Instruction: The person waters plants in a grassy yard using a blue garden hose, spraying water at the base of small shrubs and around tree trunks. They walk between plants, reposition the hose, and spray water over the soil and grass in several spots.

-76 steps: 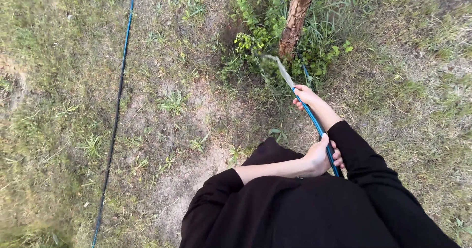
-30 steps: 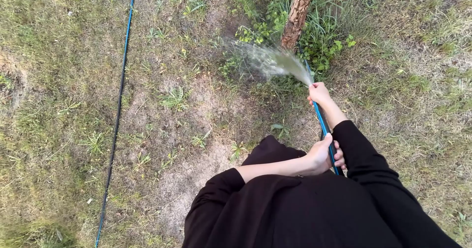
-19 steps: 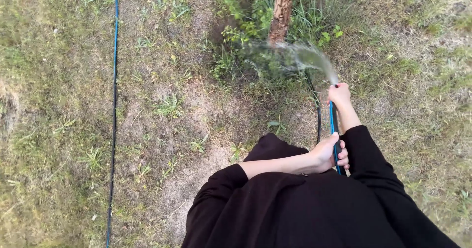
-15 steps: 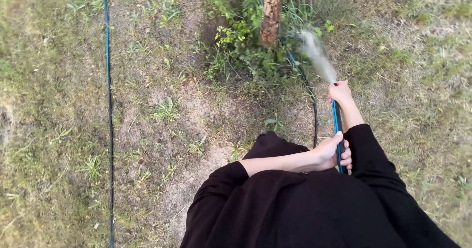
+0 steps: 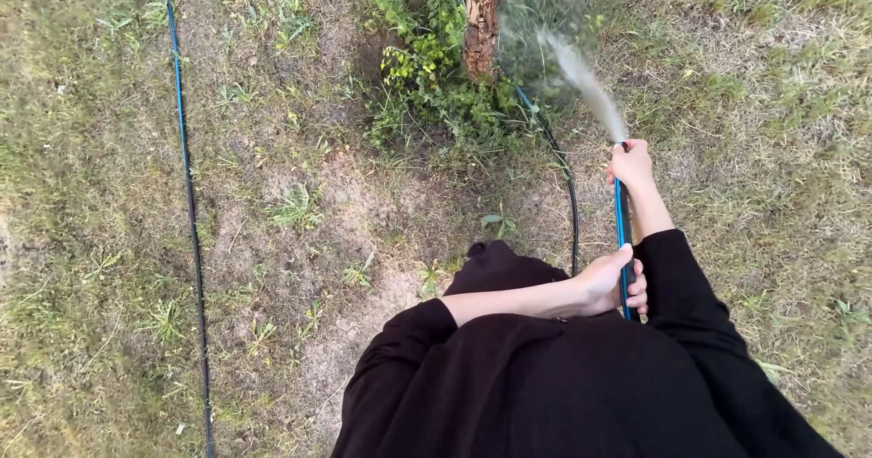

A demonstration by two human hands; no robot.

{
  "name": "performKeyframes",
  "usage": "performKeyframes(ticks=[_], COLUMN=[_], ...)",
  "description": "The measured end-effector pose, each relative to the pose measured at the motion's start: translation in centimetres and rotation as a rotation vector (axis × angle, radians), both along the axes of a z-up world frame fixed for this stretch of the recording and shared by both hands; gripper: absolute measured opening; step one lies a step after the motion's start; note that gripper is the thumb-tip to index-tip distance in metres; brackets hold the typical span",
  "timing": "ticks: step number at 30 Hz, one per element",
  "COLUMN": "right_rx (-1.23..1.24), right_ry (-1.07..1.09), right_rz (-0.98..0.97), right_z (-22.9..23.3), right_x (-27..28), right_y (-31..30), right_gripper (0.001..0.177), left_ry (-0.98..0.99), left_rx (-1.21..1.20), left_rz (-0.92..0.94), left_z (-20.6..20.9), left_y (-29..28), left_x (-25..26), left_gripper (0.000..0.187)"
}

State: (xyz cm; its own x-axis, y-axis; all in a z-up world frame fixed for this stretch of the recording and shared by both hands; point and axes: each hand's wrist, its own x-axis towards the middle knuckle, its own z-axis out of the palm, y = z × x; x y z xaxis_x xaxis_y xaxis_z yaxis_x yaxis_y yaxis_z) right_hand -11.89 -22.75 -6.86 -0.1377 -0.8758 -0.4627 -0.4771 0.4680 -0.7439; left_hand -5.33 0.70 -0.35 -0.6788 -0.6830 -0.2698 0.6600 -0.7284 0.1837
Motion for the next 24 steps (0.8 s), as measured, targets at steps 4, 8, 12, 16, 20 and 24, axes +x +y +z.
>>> performKeyframes(ticks=[4,8,12,16,20,24], right_rx=[0.053,0.106,0.207,0.283,0.327,0.324], right_ry=[0.026,0.025,0.002,0.023,-0.129,-0.085], right_rz=[0.116,0.251,0.368,0.526,0.508,0.514], right_z=[-1.8,-5.7,-6.4,-4.7,-1.8,0.7], right_x=[0.3,1.0,3.1,6.2,8.8,9.9], right_y=[-0.3,-1.1,-0.8,-0.3,0.5,1.1], right_gripper=[0.032,0.031,0.034,0.030,0.034,0.039], left_ry=[-0.017,0.002,0.013,0.060,0.054,0.057], left_rx=[0.003,0.036,0.036,0.015,-0.013,-0.041], left_rz=[0.020,0.058,0.090,0.120,0.168,0.193], left_z=[0.5,0.1,-0.5,-0.8,-0.9,-1.3], left_y=[0.2,0.3,0.4,0.7,0.9,0.9], left_x=[0.0,0.1,0.2,0.2,0.3,0.3], left_gripper=[0.048,0.048,0.048,0.047,0.046,0.046])
